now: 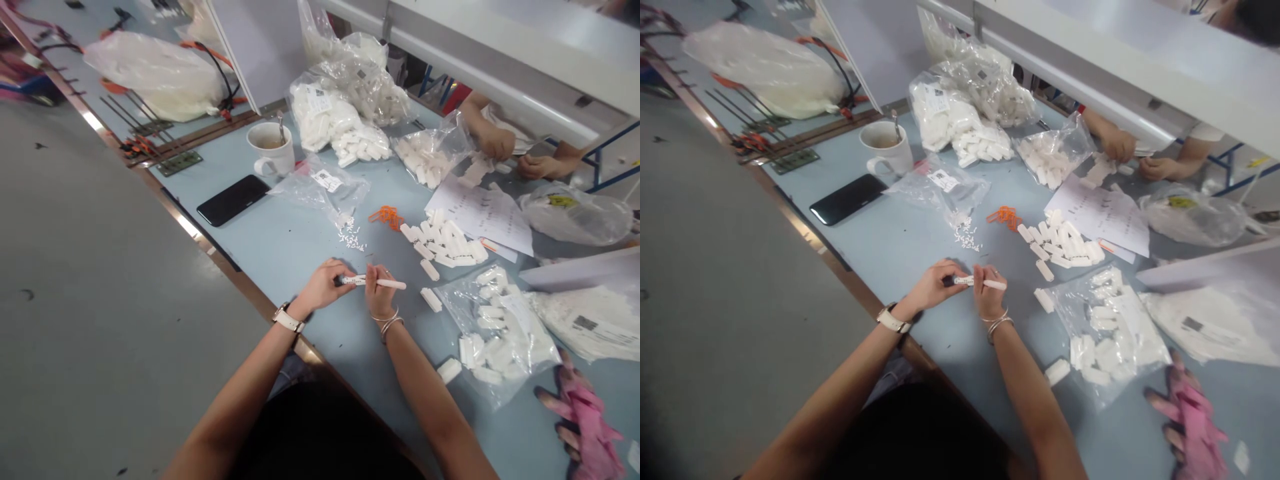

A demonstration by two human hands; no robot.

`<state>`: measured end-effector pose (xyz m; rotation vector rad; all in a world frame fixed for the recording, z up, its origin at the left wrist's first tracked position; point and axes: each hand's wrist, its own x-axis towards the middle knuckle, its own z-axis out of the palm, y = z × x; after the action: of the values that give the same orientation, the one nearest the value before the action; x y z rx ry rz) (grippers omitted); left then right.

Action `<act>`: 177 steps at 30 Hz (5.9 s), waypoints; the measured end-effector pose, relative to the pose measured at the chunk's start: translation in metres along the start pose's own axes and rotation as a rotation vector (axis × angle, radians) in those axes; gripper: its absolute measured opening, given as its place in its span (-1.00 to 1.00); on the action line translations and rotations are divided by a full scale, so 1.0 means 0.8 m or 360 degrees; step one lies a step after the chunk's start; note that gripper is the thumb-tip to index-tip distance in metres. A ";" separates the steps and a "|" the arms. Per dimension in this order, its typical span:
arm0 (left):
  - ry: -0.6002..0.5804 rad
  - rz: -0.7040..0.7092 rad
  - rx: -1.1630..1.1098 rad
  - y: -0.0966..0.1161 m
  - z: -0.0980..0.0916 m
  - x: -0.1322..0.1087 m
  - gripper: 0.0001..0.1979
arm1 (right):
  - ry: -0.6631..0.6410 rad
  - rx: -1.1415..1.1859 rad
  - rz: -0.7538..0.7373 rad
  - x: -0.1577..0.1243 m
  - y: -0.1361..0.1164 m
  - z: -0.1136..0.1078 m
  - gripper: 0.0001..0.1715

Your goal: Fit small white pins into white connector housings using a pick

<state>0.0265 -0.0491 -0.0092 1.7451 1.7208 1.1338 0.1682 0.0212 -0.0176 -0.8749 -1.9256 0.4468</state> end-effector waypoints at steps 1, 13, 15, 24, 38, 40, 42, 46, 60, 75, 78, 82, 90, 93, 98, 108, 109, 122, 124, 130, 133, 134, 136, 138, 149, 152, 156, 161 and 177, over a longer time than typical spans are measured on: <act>0.0003 0.0004 -0.0004 0.000 0.000 0.000 -0.90 | 0.0009 0.0025 0.0030 -0.002 0.001 0.000 -0.48; -0.0018 -0.0005 0.0001 0.001 -0.001 0.001 -0.89 | -0.0102 0.0076 0.0163 -0.002 0.000 -0.002 -0.44; -0.0023 -0.0010 -0.0002 0.002 -0.001 0.001 -0.88 | -0.0080 0.0025 0.0128 0.000 -0.001 -0.002 -0.43; -0.0005 0.0015 -0.0014 -0.002 0.000 0.000 -0.89 | -0.0191 -0.0182 -0.0110 0.003 -0.003 0.003 -0.45; -0.0028 0.0002 0.0026 -0.002 0.000 0.000 -0.89 | 0.0026 0.0147 0.0189 -0.003 0.000 0.004 -0.44; -0.0027 -0.0003 0.0019 -0.002 0.001 0.000 -0.89 | 0.0006 0.0155 0.0198 -0.003 0.000 0.004 -0.44; -0.0021 -0.0003 0.0010 -0.002 0.001 0.000 -0.89 | -0.0007 0.0162 0.0182 -0.004 0.001 0.004 -0.45; -0.0017 -0.0002 0.0012 -0.003 0.002 0.000 -0.89 | -0.0049 0.0154 0.0162 -0.006 0.004 0.005 -0.46; -0.0016 0.0005 0.0021 -0.002 0.000 0.001 -0.88 | -0.0086 -0.0083 0.0045 -0.002 0.001 0.006 -0.44; -0.0020 0.0006 0.0019 0.000 0.000 0.002 -0.90 | -0.0004 0.0073 0.0142 -0.009 0.005 0.006 -0.49; -0.0019 0.0008 0.0008 -0.001 0.000 0.002 -0.90 | -0.0027 0.0085 0.0165 -0.008 0.004 0.006 -0.49; -0.0017 0.0009 -0.0010 -0.003 0.001 0.001 -0.90 | -0.0051 0.0081 0.0136 -0.006 0.002 0.006 -0.47; -0.0025 0.0012 0.0018 -0.003 0.000 0.001 -0.90 | -0.0087 -0.0075 0.0083 -0.005 0.003 0.009 -0.44; -0.0004 0.0031 0.0023 -0.003 0.001 0.001 -0.91 | -0.0083 -0.0181 0.0020 -0.001 -0.001 0.010 -0.41; 0.0002 0.0032 0.0028 -0.003 0.000 0.001 -0.91 | -0.0117 -0.0171 0.0000 0.001 -0.005 0.007 -0.41; -0.0003 0.0017 0.0005 -0.005 0.003 0.001 -0.90 | 0.0023 0.0097 0.0027 -0.002 -0.003 0.003 -0.49; -0.0004 0.0019 -0.0002 -0.005 0.003 0.001 -0.90 | 0.0017 0.0088 0.0028 -0.001 -0.003 0.003 -0.48; 0.0021 0.0050 0.0011 -0.005 0.002 0.000 -0.91 | -0.0138 -0.0142 -0.0017 0.000 -0.004 0.006 -0.39; 0.0006 0.0039 0.0018 -0.006 0.002 0.000 -0.90 | -0.0152 -0.0160 -0.0034 0.000 -0.005 0.006 -0.41; -0.0003 0.0029 0.0019 -0.006 0.002 0.000 -0.89 | -0.0205 -0.0065 0.0005 0.000 -0.007 0.005 -0.45; -0.0004 0.0021 0.0017 -0.005 0.002 0.001 -0.88 | -0.0169 0.0106 0.0082 0.000 -0.008 0.002 -0.45; -0.0006 0.0017 0.0010 -0.004 0.002 0.001 -0.87 | -0.0150 0.0185 0.0098 -0.001 -0.009 0.001 -0.45; -0.0016 0.0010 -0.0004 -0.003 0.002 0.001 -0.87 | -0.0112 0.0314 0.0133 -0.003 -0.008 -0.001 -0.45; -0.0021 0.0011 -0.0003 -0.001 0.001 0.002 -0.88 | -0.0068 0.0382 0.0201 -0.006 -0.007 0.000 -0.44; -0.0017 -0.0006 -0.0006 0.001 0.001 0.002 -0.90 | -0.0042 0.0369 0.0357 -0.014 0.005 0.005 -0.45; -0.0012 -0.0012 0.0004 0.001 0.000 0.002 -0.91 | -0.0045 0.0327 0.0327 -0.012 0.004 0.004 -0.42; -0.0014 -0.0006 0.0019 0.002 0.000 0.002 -0.92 | -0.0068 0.0273 0.0317 -0.011 0.002 0.004 -0.39; 0.0005 -0.0015 0.0027 0.001 0.001 0.002 -0.92 | -0.0060 0.0293 0.0276 -0.009 0.000 0.003 -0.43; 0.0012 0.0044 0.0011 -0.004 0.002 0.001 -0.91 | -0.0108 -0.0047 0.0083 -0.001 -0.008 0.004 -0.43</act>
<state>0.0259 -0.0474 -0.0126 1.7764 1.7116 1.1487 0.1627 0.0163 -0.0155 -0.9417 -1.9795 0.4859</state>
